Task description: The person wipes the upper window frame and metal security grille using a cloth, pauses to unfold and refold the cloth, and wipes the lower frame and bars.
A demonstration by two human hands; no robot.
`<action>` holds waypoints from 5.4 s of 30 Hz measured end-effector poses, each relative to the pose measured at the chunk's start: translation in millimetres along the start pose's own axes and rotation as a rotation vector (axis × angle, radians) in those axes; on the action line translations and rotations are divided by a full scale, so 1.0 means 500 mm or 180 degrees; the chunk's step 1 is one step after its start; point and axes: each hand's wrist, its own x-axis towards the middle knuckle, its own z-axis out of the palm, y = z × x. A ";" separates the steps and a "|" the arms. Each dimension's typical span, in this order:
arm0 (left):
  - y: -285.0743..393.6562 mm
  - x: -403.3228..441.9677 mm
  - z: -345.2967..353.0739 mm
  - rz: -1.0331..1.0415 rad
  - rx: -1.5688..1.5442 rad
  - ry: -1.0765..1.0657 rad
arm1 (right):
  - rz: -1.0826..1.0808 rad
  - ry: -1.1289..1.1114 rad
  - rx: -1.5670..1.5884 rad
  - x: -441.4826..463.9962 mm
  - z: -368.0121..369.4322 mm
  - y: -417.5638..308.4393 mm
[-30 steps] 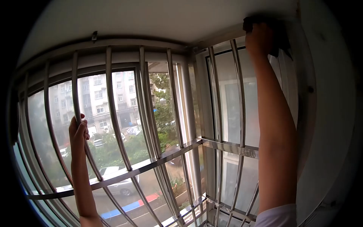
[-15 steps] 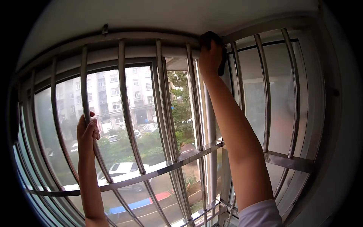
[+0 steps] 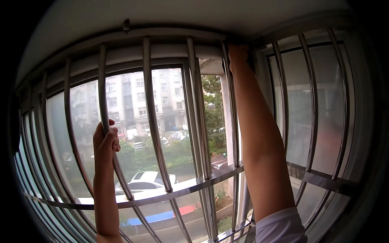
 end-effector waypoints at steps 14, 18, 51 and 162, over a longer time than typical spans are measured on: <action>0.002 -0.003 0.000 0.0012 -0.0059 -0.0021 | -0.2629 0.0494 -0.2252 -0.084 -0.001 -0.008; -0.002 -0.004 -0.003 0.0068 -0.0145 -0.0045 | -0.2771 0.0070 -0.2758 -0.122 -0.001 -0.033; 0.007 -0.005 -0.001 -0.0006 -0.0259 -0.0197 | -0.3127 -0.0290 -0.1327 -0.255 0.164 -0.106; 0.080 -0.265 -0.697 0.0614 0.4076 0.0589 | -0.2901 -0.1664 -0.1064 -0.842 0.676 -0.372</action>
